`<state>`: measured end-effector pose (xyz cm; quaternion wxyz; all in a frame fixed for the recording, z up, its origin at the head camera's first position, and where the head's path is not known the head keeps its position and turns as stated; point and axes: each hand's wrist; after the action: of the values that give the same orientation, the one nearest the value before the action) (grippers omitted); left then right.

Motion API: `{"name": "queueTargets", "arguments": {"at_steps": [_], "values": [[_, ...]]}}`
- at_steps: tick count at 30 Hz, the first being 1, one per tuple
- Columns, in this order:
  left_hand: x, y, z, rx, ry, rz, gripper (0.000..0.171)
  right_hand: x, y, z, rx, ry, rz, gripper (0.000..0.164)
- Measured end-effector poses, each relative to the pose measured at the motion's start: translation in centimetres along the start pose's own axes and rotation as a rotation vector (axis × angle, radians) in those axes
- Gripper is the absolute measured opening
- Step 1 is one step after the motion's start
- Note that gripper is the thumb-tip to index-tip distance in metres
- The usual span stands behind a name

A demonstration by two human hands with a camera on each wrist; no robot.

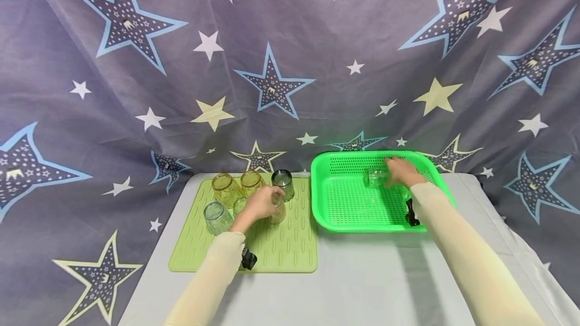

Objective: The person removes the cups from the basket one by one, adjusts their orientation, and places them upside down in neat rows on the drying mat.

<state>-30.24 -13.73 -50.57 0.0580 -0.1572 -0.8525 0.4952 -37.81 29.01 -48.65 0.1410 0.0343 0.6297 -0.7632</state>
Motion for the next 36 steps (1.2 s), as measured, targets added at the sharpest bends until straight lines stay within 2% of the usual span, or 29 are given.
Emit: {"name": "queueTargets", "arguments": {"at_steps": [12, 17, 28, 36], "values": [[-0.1, 0.1, -0.1, 0.014, 0.026, -0.014, 0.056, 0.0, 0.5, -0.1, 0.017, 0.006, 0.010, 0.071], [0.0, 0.3, 0.1, 0.023, 0.029, -0.015, 0.056, -0.1, 0.7, 0.2, 0.022, 0.023, 0.021, 0.073], [0.0, 0.4, 0.2, 0.030, 0.034, -0.019, 0.055, 0.0, 1.1, 1.1, 0.041, -0.031, 0.012, 0.075], [0.1, 0.3, 0.2, 0.031, 0.021, -0.014, 0.057, -0.4, 1.3, 1.6, 0.091, -0.013, 0.042, 0.077]]}}
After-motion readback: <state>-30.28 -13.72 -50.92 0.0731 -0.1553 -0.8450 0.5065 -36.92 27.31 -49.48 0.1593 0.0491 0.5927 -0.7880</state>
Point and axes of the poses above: each hand's wrist, its own x-axis towards the middle knuckle, its own y-axis out of the palm, z = x × y, and after that the axes turned 4 degrees about y, right-handed
